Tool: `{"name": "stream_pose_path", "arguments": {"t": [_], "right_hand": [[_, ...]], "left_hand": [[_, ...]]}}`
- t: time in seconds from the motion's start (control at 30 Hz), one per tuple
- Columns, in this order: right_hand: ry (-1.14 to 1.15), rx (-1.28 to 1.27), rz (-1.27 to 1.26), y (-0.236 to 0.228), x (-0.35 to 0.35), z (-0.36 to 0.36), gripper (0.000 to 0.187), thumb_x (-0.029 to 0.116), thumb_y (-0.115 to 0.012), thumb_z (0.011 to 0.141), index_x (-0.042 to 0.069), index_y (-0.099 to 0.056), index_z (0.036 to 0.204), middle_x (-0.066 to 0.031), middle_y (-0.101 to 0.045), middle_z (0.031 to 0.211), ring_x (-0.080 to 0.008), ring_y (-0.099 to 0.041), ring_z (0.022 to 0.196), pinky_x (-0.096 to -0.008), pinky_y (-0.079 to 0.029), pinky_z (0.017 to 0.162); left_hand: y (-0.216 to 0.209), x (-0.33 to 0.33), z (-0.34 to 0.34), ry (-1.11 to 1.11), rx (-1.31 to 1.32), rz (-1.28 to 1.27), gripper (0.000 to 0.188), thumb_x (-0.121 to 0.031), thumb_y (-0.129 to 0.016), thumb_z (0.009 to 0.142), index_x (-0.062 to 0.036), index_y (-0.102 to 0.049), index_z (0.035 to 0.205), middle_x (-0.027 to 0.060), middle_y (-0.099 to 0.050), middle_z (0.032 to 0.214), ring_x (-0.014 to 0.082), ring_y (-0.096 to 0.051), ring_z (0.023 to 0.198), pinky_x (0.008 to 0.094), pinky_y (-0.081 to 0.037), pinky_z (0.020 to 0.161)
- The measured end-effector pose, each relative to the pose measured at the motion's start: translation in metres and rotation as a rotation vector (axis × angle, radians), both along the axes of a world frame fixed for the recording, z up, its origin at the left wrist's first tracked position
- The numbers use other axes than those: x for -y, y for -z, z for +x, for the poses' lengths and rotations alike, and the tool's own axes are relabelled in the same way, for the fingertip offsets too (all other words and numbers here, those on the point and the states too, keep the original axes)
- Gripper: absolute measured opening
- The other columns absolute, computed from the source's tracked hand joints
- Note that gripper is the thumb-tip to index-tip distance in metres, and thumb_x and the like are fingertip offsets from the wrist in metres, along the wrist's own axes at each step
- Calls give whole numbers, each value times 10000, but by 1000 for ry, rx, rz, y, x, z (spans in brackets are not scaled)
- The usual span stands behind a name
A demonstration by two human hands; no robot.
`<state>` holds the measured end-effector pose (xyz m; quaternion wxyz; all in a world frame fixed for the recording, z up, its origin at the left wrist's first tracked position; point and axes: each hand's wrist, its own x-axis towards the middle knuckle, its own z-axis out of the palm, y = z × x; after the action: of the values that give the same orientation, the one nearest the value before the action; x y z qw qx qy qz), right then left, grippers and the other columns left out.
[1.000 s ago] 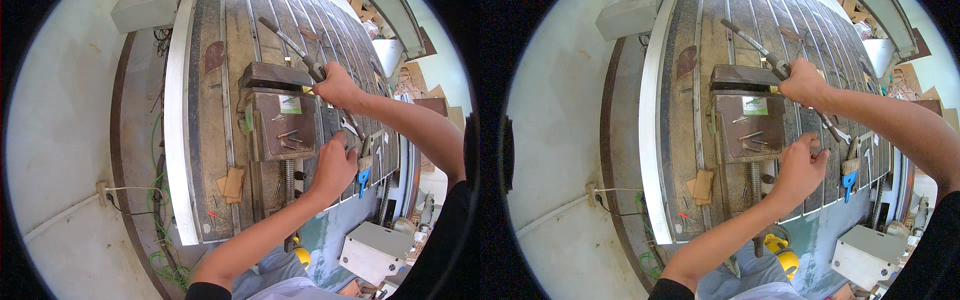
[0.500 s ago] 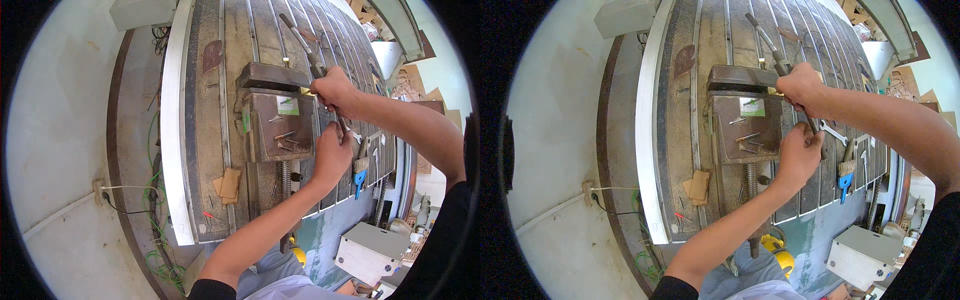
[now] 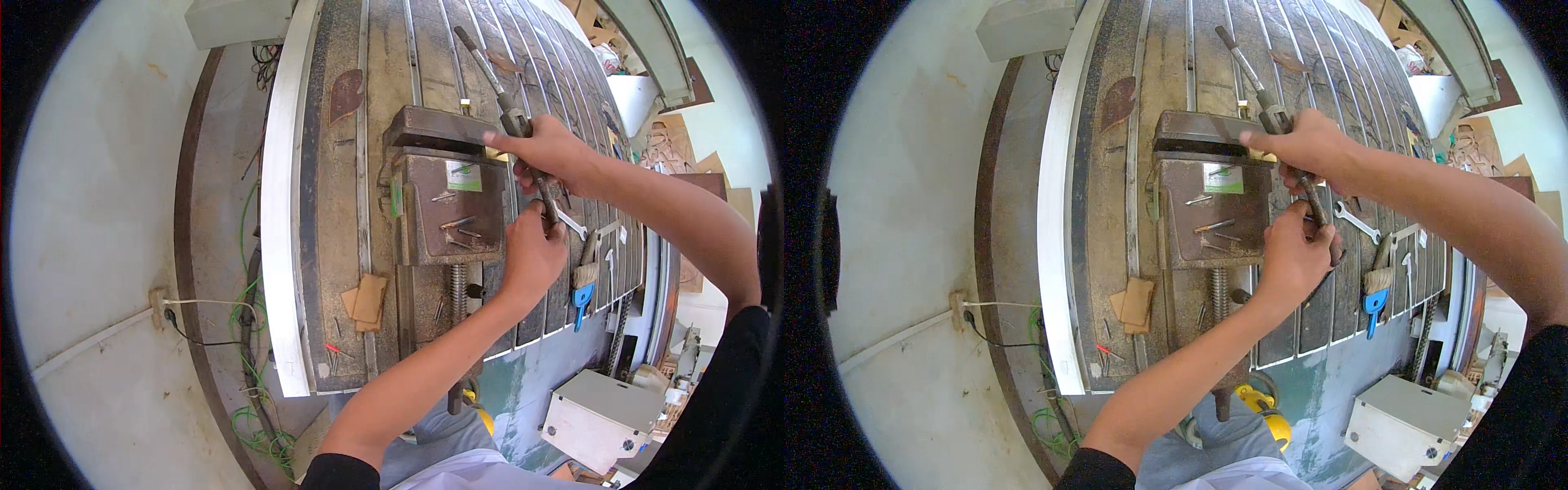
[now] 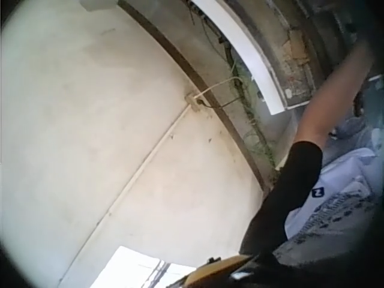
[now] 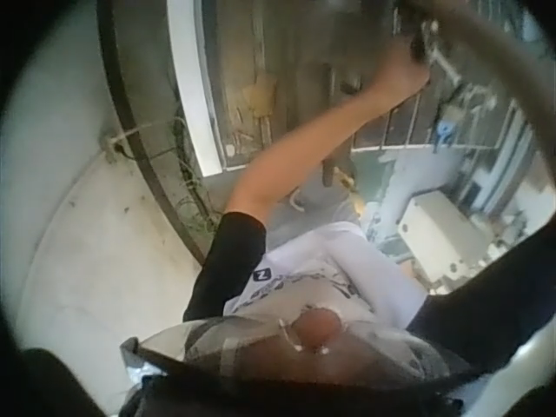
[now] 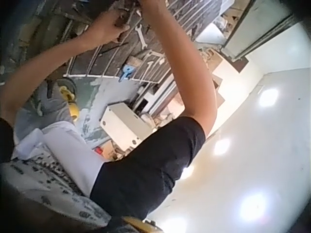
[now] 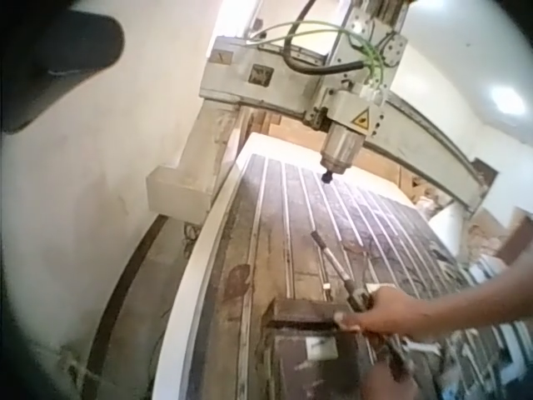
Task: The recorder cleans the workspace with a vacuum and then uses a tap handle to create threads in a metal workpiece secured in a vise.
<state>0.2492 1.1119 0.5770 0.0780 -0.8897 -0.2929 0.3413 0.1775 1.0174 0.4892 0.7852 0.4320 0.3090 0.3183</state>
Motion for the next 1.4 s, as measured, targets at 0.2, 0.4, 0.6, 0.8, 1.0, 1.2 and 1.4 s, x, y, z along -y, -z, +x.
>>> {"name": "stream_pose_path", "arguments": {"t": [0.2, 0.4, 0.6, 0.8, 1.0, 1.2, 1.4], "right_hand": [[-1172, 740, 501, -34, 3, 49, 503, 113, -647, 790, 39, -503, 1267, -164, -580, 1187, -275, -543, 1185, -518, -396, 1006], [-2204, 926, 300, -27, -13, 38, 462, 167, -638, 783, 117, -522, 1227, -116, -526, 1199, -253, -333, 1379, -538, -149, 1191], [-2397, 720, 427, -4, -36, 46, 160, 191, -639, 700, 64, -588, 783, -56, -559, 807, -241, -564, 955, -465, -380, 1029], [-2502, 537, 402, -5, -48, 51, 138, 181, -630, 617, 69, -553, 641, -48, -523, 693, -220, -552, 772, -371, -451, 731], [-2546, 479, 397, -3, -51, 49, 140, 192, -627, 604, 83, -539, 608, -38, -516, 650, -213, -552, 727, -360, -446, 692], [-2557, 513, 340, -2, -50, 48, 144, 192, -626, 622, 87, -528, 613, -26, -521, 640, -206, -562, 692, -355, -445, 656], [-2502, 477, 409, 5, -50, 53, 159, 164, -593, 535, 70, -474, 583, -44, -473, 603, -226, -530, 608, -377, -437, 603]], "left_hand": [[-1, 1, -4, -26, 14, -12, 36, 14, -588, 863, 29, -557, 875, 125, -665, 706, 195, -671, 587, 327, -520, 517], [0, 1, -5, -47, -6, 42, 47, 21, -592, 856, 45, -562, 884, 134, -678, 726, 205, -686, 611, 330, -523, 534], [-2, -1, -10, -19, -40, 40, 52, 16, -594, 854, 47, -561, 882, 148, -681, 732, 224, -693, 638, 348, -526, 579], [-5, -2, -13, -10, -44, 50, 72, 11, -600, 854, 50, -570, 907, 151, -689, 739, 221, -691, 630, 342, -525, 576], [0, -1, -14, -25, -48, 78, 69, 8, -603, 852, 51, -574, 897, 148, -685, 725, 222, -689, 624, 340, -520, 573], [1, -3, -22, -10, -88, 117, 93, 2, -613, 843, 58, -570, 904, 163, -684, 733, 231, -696, 614, 325, -519, 560], [-7, -12, -39, 65, -112, 63, 146, -18, -610, 853, 77, -583, 961, 183, -683, 752, 240, -701, 621, 328, -523, 547]]}}
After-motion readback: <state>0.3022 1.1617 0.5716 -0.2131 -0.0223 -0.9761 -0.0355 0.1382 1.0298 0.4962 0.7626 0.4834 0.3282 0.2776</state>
